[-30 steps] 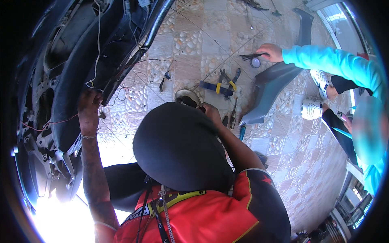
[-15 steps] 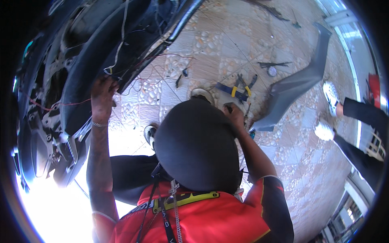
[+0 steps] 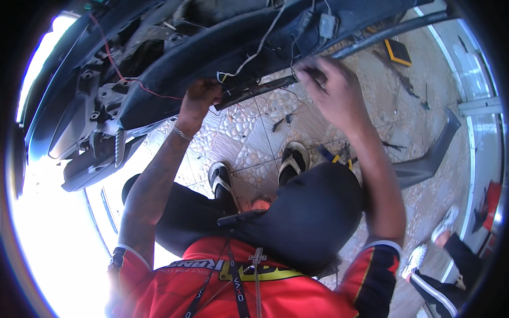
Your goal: The person is repairing the wiring on a motorcycle. They are seen stripping wires, twisting them together, and securing them with electrical tape.
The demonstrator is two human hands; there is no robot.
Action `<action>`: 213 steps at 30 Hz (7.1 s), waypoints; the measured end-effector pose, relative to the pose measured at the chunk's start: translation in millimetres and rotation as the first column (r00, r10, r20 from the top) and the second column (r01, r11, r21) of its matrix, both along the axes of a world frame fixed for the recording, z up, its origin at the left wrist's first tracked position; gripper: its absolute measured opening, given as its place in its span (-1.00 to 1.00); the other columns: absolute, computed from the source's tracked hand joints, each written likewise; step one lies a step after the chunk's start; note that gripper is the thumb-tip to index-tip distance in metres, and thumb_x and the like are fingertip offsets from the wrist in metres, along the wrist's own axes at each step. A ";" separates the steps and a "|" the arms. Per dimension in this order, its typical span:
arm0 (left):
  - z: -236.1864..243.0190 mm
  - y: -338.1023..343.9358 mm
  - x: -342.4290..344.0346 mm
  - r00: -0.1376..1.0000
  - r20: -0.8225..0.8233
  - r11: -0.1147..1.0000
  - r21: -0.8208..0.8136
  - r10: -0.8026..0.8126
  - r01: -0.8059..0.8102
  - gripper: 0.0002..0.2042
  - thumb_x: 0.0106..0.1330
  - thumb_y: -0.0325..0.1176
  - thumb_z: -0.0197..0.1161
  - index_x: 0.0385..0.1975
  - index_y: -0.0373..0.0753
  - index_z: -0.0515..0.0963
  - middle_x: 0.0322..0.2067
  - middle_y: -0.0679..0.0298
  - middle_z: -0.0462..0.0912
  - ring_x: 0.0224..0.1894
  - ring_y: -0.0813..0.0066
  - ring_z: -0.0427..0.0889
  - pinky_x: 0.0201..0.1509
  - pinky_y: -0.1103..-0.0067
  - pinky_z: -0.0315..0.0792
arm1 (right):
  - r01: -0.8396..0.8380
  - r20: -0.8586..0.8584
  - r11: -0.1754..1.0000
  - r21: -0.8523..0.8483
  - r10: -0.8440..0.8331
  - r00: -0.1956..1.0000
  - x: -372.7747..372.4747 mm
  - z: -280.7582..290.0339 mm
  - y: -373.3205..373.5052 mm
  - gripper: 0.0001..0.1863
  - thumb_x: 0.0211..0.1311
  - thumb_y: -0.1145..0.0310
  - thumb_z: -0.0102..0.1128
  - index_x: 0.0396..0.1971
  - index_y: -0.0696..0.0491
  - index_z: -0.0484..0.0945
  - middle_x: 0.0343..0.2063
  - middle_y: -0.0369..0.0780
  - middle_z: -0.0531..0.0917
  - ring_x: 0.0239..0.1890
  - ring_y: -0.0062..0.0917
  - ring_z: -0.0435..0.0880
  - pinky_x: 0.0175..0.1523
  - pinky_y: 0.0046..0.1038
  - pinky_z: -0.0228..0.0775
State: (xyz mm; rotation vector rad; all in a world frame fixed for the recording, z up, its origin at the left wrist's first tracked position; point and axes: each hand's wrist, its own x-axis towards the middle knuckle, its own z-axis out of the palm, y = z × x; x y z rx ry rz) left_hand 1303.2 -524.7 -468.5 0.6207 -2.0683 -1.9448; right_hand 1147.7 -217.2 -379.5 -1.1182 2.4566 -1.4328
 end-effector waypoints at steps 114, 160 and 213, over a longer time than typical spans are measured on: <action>37.1 1.7 -2.8 0.987 -0.109 0.991 0.064 0.122 -0.115 -0.85 0.44 -0.37 0.28 -0.21 -0.34 0.55 -0.37 0.35 0.65 -0.34 0.66 0.53 -0.20 0.63 0.47 | -0.358 -0.278 0.893 0.274 0.430 0.859 12.7 3.9 -169.0 -0.70 0.25 0.18 0.34 -0.23 0.13 0.64 -0.20 -0.04 0.70 -0.11 -0.06 0.68 -0.02 -0.17 0.52; 21.9 -2.0 -7.1 0.970 -0.166 0.983 0.078 0.176 -0.165 -0.86 0.41 -0.39 0.30 -0.22 -0.34 0.57 -0.35 0.35 0.64 -0.33 0.65 0.54 -0.20 0.62 0.46 | -0.381 -0.344 0.907 0.179 0.421 0.839 21.2 -2.0 -178.5 -0.85 0.21 0.40 0.38 -0.31 0.16 0.65 -0.35 -0.09 0.68 -0.25 -0.17 0.69 -0.17 -0.29 0.49; 33.0 -5.0 5.2 0.974 -0.112 0.956 -0.196 0.198 -0.217 -0.74 0.30 -0.23 0.33 -0.24 -0.34 0.67 -0.33 0.02 0.74 -0.26 0.29 0.75 -0.10 0.40 0.55 | -0.325 -0.345 0.904 0.278 0.409 0.845 37.0 -3.5 -180.9 -0.84 0.28 0.36 0.30 -0.27 0.14 0.63 -0.28 -0.06 0.69 -0.16 -0.11 0.68 -0.05 -0.22 0.49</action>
